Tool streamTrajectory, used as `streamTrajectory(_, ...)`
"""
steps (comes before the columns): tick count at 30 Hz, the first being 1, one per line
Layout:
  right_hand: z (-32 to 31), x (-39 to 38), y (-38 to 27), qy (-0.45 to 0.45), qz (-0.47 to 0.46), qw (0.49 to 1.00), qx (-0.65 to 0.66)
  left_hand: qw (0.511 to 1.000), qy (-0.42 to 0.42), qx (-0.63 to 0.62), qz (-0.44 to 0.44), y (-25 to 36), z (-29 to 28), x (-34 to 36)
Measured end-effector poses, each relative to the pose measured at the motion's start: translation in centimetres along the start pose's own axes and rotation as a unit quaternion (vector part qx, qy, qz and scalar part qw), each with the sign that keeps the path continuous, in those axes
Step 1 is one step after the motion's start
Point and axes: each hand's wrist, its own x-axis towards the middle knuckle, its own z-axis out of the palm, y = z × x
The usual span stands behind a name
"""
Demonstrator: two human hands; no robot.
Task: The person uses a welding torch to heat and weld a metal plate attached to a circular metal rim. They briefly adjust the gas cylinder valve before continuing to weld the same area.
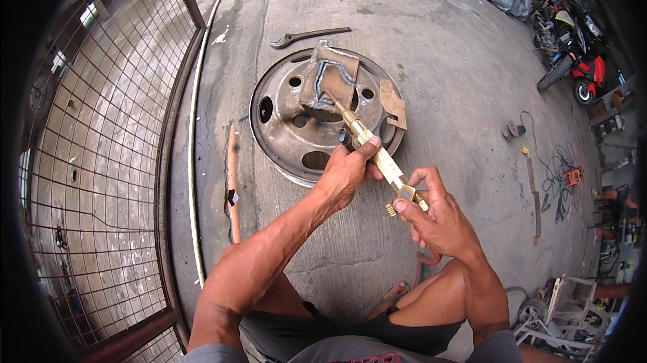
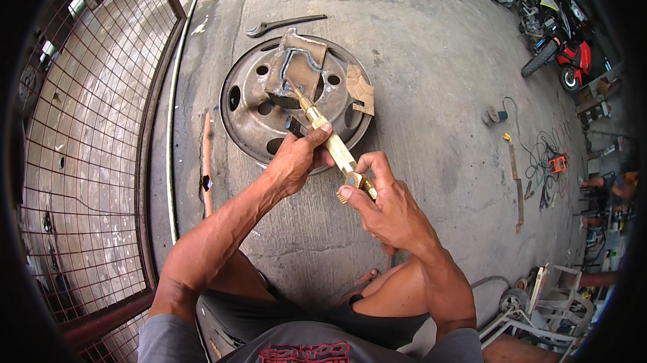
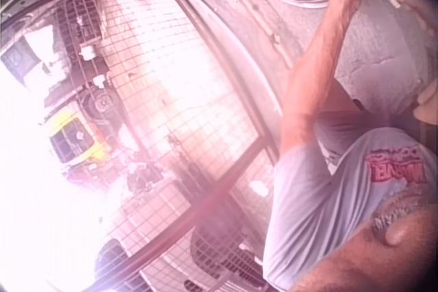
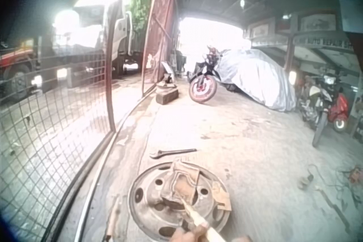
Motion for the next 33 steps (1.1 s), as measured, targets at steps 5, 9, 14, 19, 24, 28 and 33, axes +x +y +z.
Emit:
streamTrajectory(5, 0.1, 0.0, -0.3, -0.003, 0.008, 1.000, -0.001, 1.000, -0.004, -0.002, 0.011, 0.0, -0.1, 0.0)
streamTrajectory(9, -0.4, -0.2, -0.3, -0.018, 0.001, 1.000, 0.015, 1.000, -0.004, -0.010, 0.018, -0.2, 0.1, -0.3)
streamTrajectory(14, -0.6, -0.5, -0.9, -0.024, 0.002, 1.000, 0.007, 1.000, 0.026, -0.010, -0.011, 0.0, 0.5, -0.7)
streamTrajectory(19, -0.6, -0.5, -0.9, -0.023, 0.000, 1.000, -0.001, 1.000, -0.011, -0.002, -0.018, -0.2, -0.4, -0.2)
streamTrajectory(24, -0.6, -0.5, -0.9, -0.025, -0.002, 1.000, -0.005, 1.000, -0.020, 0.000, -0.022, -0.5, -0.6, 0.1)
streamTrajectory(28, -0.7, -0.5, -0.7, -0.025, 0.000, 1.000, -0.016, 1.000, 0.006, -0.006, -0.022, -0.5, 0.1, -0.3)
streamTrajectory(33, -0.6, -0.4, -0.6, -0.023, -0.008, 1.000, -0.014, 1.000, 0.015, -0.005, -0.020, -0.3, 0.2, -0.5)
